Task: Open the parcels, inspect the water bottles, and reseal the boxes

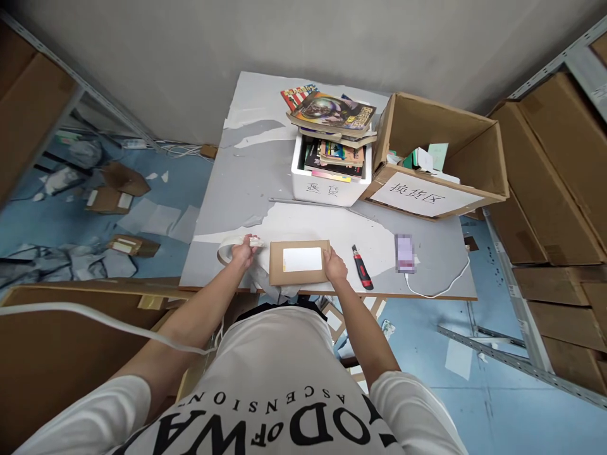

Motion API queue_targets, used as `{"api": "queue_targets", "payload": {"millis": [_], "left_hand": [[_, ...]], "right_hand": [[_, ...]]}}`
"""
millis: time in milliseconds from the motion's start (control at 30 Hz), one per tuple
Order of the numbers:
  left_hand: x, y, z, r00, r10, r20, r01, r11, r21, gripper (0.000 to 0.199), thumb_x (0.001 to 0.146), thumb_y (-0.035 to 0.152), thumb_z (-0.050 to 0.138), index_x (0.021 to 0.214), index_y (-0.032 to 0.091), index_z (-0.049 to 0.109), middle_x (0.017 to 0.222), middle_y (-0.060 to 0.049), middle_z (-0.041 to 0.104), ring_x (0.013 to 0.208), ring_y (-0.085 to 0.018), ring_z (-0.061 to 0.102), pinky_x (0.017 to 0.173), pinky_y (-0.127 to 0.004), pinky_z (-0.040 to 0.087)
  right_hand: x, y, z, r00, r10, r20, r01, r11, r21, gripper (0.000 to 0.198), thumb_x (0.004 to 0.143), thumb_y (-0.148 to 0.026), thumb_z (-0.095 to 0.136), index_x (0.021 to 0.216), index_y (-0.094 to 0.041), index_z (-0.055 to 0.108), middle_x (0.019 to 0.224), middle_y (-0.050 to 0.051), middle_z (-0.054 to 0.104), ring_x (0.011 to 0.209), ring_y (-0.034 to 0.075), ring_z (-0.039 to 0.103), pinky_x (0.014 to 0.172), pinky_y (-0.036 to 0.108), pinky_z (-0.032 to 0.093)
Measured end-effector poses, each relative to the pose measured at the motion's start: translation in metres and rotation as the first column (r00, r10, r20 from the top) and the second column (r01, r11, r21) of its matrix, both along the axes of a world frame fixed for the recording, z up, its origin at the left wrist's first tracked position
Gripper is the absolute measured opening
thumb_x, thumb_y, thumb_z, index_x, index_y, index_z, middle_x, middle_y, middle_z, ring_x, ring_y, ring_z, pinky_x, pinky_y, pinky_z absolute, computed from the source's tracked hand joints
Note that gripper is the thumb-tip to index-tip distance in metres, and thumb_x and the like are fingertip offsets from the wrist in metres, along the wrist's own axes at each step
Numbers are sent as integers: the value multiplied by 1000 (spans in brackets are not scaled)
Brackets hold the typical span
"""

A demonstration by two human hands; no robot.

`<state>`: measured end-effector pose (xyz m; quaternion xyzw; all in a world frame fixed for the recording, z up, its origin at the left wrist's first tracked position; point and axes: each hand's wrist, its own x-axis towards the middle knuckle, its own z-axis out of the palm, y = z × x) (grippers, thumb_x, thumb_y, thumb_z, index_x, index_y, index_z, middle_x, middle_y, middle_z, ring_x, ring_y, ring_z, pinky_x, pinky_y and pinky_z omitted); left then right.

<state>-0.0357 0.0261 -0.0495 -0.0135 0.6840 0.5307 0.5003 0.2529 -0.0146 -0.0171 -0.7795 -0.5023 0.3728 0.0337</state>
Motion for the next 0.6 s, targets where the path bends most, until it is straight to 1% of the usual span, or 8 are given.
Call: {"api": "queue_targets", "payload": {"millis": [133,233,300,400,500,567,600], "left_hand": [[-8,13,0,997,65,-30,-68,992,-102,10,83,10,58,92,13,61,81,-7,66,75,-14,68,67,-24,57],[-21,18,-2,996,78,-38,-84,980,-178,15,77,1,57,85,13,60,75,-5,64,73,-16,67,64,-28,58],[-29,16,-4,994,88,-67,-100,971,-217,17,73,-2,56,82,13,58,74,-5,62,72,-16,67,62,-28,57],[-43,6,-7,985,106,-138,-140,955,-263,20,69,-4,56,80,13,57,74,-5,61,71,-17,66,59,-26,56],[-63,-10,-7,971,104,-217,-164,946,-281,20,71,-1,55,86,12,56,75,-5,61,73,-19,66,59,-28,56],[-80,-24,-4,965,70,-252,-134,959,-248,25,73,2,55,96,11,55,78,-5,61,79,-21,66,64,-30,56],[-89,-32,-1,965,41,-261,-99,971,-216,31,72,2,56,102,12,54,81,-6,62,84,-22,66,68,-31,56]], "right_hand": [[-3,0,0,1000,-28,8,29,999,-21,65,91,-65,23,133,-22,48,116,17,64,112,30,58,98,49,38],[-4,0,-1,1000,-11,11,11,999,-39,64,92,-63,20,133,-22,46,115,17,64,110,31,58,95,49,40],[-4,0,-2,1000,5,14,-5,999,-37,62,93,-61,19,134,-23,46,115,16,63,110,31,58,93,48,41],[-3,0,-2,1000,17,11,-16,1000,-23,60,94,-59,18,132,-22,47,114,16,64,109,31,58,92,47,42],[-3,-1,-2,1000,15,16,-15,1000,-17,62,94,-60,18,132,-21,47,115,16,63,109,31,58,92,47,42],[-2,-2,-3,1000,13,15,-12,1000,-13,64,93,-62,18,133,-21,47,115,16,64,109,30,58,93,46,41],[-2,-2,-3,1000,13,11,-13,1000,-11,65,93,-63,18,132,-21,47,115,16,64,109,30,58,93,45,41]]}}
